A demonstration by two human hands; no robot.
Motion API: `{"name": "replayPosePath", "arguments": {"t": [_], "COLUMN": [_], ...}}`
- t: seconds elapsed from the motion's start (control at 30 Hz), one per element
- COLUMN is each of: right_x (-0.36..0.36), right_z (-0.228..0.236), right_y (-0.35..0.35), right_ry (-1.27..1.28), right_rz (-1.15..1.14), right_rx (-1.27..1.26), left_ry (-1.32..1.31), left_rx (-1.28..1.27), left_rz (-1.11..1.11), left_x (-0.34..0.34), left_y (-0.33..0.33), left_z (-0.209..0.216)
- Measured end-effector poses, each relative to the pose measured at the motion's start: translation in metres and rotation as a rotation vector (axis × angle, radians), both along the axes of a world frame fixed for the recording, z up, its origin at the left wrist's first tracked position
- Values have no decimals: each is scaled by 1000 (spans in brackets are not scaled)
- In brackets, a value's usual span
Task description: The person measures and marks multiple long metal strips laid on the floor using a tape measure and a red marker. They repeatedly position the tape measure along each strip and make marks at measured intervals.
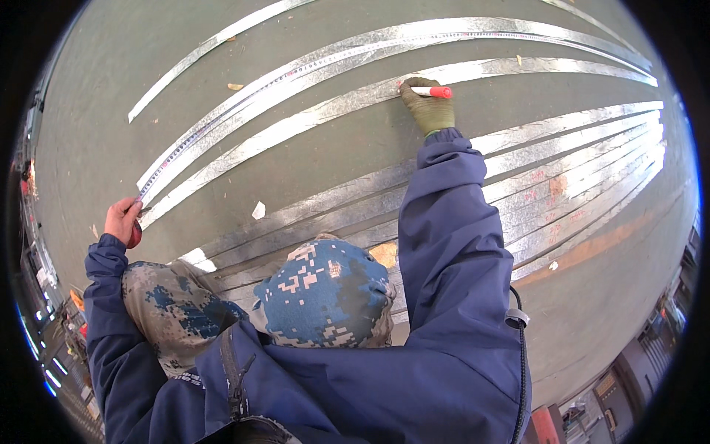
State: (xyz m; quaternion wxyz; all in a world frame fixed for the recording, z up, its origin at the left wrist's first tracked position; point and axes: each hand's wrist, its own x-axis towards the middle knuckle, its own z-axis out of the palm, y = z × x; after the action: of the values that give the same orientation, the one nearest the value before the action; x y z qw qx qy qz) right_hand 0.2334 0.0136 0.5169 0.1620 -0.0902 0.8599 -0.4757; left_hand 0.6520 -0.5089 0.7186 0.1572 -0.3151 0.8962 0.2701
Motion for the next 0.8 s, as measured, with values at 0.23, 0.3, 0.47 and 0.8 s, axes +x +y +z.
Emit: {"name": "replayPosePath", "arguments": {"t": [0.23,0.3,0.47,0.8], "right_x": [-2,-4,-1,-12], "right_z": [-1,-6,0,-9], "right_y": [-2,1,2,7], "right_ry": [-76,-4,-38,45], "right_rz": [-269,-207,-145,-240], "right_rx": [-269,-138,-111,-204], "left_ry": [-11,-1,42,1], "left_rx": [-2,-1,34,30], "left_rz": [1,-5,9,-10], "left_x": [-2,-3,0,-13], "left_y": [4,3,0,6], "left_z": [4,2,-4,-3]}}
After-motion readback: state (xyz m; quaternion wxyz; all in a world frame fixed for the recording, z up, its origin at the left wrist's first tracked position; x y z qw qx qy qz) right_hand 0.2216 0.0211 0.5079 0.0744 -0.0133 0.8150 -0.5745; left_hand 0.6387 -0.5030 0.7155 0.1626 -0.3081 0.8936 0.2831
